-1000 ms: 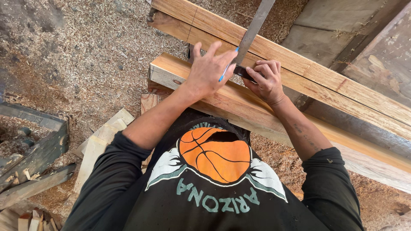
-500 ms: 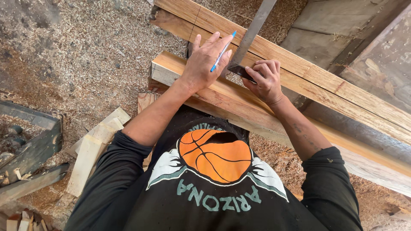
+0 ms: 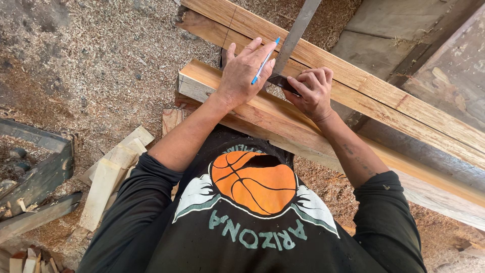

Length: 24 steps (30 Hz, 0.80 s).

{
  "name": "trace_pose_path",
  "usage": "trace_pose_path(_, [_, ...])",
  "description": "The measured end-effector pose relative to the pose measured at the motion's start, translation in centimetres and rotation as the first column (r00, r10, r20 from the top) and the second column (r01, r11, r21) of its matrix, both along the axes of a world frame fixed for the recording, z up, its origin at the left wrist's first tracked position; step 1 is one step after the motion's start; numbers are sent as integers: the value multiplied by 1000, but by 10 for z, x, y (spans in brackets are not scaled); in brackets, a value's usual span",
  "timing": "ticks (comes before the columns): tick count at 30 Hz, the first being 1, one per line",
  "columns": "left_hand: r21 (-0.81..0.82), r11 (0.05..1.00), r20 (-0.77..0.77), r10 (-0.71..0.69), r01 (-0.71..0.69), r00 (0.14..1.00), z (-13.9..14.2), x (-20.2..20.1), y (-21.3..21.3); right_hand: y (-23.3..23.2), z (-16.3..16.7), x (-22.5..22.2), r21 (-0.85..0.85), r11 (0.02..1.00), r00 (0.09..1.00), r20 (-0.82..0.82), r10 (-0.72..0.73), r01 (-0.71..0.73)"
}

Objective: The person measures and marks wooden planks using a tape measure and a square ruler. They draw lines on the wood to indicate cut lines or measurements.

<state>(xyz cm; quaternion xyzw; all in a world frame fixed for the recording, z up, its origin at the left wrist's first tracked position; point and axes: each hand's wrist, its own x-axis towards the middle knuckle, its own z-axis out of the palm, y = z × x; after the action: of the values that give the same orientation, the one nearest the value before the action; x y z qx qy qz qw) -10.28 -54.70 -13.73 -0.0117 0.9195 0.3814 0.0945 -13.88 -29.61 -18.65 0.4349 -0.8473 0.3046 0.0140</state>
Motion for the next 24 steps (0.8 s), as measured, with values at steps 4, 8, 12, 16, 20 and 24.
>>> trace_pose_path(4, [-31, 1000, -62, -6, 4, 998, 3, -3, 1, 0, -1, 1, 3, 1000, 1000, 14, -5, 5])
trace_pose_path(8, [-18, 1000, -110, -25, 23, 994, 7, -11, 1, -1, 0, 2, 7, 1000, 1000, 15, 2, -2])
trace_pose_path(12, [11, 999, -80, -32, 33, 996, 8, -21, 2, -1, 1, 2, -3, 1000, 1000, 19, -3, 3])
trace_pose_path(16, [-20, 994, -53, -105, 104, 993, 12, -18, 0, 0, -3, 2, -4, 1000, 1000, 14, -3, 3])
trace_pose_path(20, [-131, 963, 51, -230, 235, 972, 26, 5, -5, 2, -7, 0, -23, 1000, 1000, 20, -15, 15])
trace_pose_path(24, [-87, 954, 188, -267, 287, 945, 37, 21, -15, 2, -3, 1, -9, 1000, 1000, 5, -6, 6])
